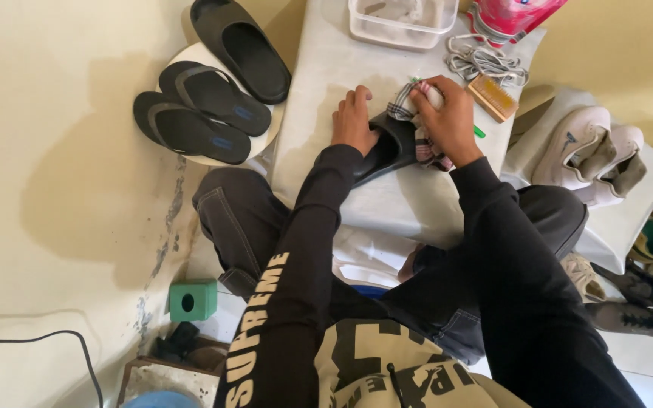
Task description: A person is wiping a black shoe with a cloth to clean it at a polishing station.
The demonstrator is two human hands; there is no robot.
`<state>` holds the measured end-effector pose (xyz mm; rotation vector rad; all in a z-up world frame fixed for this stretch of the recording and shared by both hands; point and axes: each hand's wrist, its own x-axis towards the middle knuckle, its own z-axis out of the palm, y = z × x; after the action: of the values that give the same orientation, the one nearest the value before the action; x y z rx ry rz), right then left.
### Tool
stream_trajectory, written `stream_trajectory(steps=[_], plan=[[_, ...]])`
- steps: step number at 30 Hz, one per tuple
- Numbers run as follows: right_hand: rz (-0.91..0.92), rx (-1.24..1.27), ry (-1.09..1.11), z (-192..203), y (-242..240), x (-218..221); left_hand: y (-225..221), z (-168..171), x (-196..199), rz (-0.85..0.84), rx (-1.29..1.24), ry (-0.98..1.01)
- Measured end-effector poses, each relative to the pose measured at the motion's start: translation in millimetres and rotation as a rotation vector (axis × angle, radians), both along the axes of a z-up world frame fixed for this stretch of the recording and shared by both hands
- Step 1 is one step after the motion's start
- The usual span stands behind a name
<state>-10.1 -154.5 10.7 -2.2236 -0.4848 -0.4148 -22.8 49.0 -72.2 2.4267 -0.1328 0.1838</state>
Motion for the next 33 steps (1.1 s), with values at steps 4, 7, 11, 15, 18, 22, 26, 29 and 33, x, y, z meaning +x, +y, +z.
stream_trajectory(steps=[4,7,11,15,18,22,26,29,33], plan=[[0.039,0.003,-0.020,37,17,-13,25,3,12,-0.114,0.011,0.131],[0.123,0.022,0.046,55,29,-18,58,23,19,-0.324,-0.286,0.376],[0.297,-0.081,-0.111,59,41,-23,80,23,34,-0.366,-0.450,0.438],[0.364,-0.379,-0.230,55,59,-32,80,12,24,-0.266,-0.071,0.413],[0.269,-0.618,-0.388,30,77,-28,74,27,12,-0.175,-0.153,0.486],[0.239,-0.754,-0.445,24,90,-30,76,0,22,-0.203,-0.017,0.283],[0.374,-0.732,-0.288,33,78,-33,75,17,4,-0.186,-0.100,0.343],[0.193,-0.677,-0.251,44,55,-22,77,26,3,-0.212,-0.160,0.374],[-0.025,-0.269,-0.328,66,19,-15,71,19,15,-0.021,-0.068,0.247]])
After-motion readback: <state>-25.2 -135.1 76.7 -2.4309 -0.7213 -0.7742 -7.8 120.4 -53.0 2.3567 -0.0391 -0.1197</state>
